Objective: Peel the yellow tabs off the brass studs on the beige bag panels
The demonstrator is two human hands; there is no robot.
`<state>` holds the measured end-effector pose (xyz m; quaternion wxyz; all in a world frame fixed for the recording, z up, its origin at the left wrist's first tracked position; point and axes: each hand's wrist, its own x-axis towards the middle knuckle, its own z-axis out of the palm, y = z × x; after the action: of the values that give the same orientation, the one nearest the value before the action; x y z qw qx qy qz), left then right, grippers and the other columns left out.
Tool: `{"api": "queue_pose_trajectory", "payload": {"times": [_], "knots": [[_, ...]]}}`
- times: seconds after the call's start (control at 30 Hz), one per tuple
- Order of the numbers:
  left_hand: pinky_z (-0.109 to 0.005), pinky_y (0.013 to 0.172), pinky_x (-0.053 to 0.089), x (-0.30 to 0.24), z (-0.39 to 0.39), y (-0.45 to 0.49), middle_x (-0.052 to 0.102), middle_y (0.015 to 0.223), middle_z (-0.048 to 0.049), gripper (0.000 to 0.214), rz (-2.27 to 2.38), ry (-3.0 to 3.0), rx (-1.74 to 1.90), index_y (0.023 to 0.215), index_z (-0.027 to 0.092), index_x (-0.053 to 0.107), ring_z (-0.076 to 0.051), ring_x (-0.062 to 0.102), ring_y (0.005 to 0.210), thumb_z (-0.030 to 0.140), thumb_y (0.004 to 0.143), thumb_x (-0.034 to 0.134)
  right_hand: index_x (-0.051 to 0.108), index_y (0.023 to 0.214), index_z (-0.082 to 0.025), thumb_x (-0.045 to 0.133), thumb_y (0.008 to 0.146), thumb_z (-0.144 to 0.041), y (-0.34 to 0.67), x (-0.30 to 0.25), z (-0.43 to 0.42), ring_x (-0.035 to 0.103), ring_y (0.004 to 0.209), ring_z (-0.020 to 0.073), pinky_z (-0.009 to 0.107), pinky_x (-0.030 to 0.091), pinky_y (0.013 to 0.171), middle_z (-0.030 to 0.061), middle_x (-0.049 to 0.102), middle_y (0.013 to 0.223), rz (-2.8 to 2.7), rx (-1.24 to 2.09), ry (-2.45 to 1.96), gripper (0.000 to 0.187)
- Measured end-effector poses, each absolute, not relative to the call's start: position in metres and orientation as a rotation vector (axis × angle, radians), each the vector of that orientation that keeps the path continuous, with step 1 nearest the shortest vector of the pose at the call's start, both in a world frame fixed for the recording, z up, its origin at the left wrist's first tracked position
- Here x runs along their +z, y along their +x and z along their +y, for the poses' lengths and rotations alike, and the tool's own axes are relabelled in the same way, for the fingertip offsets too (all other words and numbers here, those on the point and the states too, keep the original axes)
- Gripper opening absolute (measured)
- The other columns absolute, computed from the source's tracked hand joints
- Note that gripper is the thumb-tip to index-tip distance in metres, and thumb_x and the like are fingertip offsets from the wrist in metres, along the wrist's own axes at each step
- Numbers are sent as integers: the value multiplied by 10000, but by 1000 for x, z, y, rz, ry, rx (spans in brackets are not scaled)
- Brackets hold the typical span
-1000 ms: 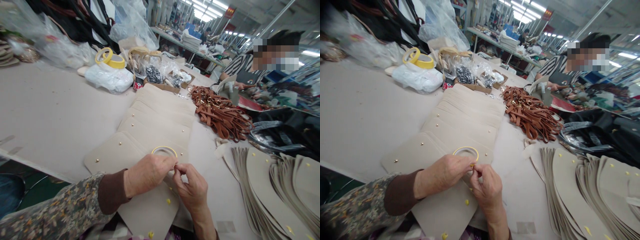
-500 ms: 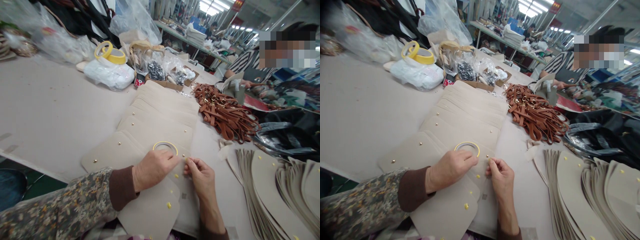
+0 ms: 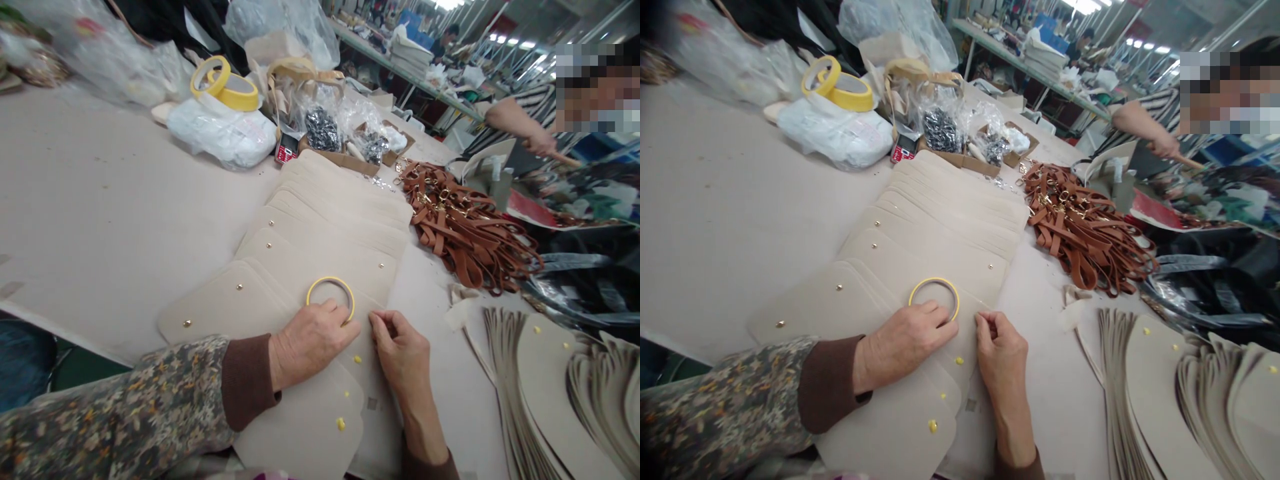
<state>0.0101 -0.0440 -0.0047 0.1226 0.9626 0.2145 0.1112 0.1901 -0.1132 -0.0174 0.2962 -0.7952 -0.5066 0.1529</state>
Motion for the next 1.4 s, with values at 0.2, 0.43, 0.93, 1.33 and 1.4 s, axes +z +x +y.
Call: {"api": "queue_pose_trajectory", "payload": {"times": [0.2, 0.43, 0.93, 1.33, 1.4], "knots": [[-326, 634, 458, -6, -44, 7, 547, 871, -48, 87, 654, 2811, 300, 884, 183, 503, -221, 509, 795, 164, 944, 444, 642, 916, -178, 573, 846, -483, 193, -23, -125, 628, 538, 162, 251, 469, 543, 26, 700, 668, -1350, 207, -2164, 320], [-355, 665, 448, -4, -44, 7, 551, 853, -46, 77, 636, 2854, 251, 883, 184, 490, -222, 519, 771, 137, 928, 450, 694, 859, -174, 480, 923, -367, 184, -28, -127, 676, 739, 172, 254, 476, 701, 72, 737, 842, -1560, -13, -2065, 295], [-260, 698, 518, 0, -37, 0, 645, 874, -32, 256, 511, 2624, 686, 1174, 162, 497, -154, 625, 811, 124, 970, 346, 669, 811, -209, 564, 868, -308, 181, -4, -136, 604, 608, 138, 242, 444, 597, -6, 684, 712, -1600, 543, -2056, 155], [-268, 632, 521, -2, -49, -5, 670, 879, -43, 274, 494, 2615, 757, 1259, 133, 391, -171, 667, 775, 231, 1005, 363, 614, 945, -204, 516, 877, -79, 158, 8, -133, 647, 825, 136, 256, 513, 761, 32, 680, 876, -1836, 93, -1484, 173], [-269, 618, 505, 1, -50, -7, 654, 847, -25, 196, 487, 2614, 683, 1164, 151, 442, -173, 649, 749, 184, 979, 386, 597, 900, -200, 516, 865, -68, 156, 4, -134, 638, 726, 123, 235, 504, 685, 15, 669, 795, -1862, -8, -1485, 158]]}}
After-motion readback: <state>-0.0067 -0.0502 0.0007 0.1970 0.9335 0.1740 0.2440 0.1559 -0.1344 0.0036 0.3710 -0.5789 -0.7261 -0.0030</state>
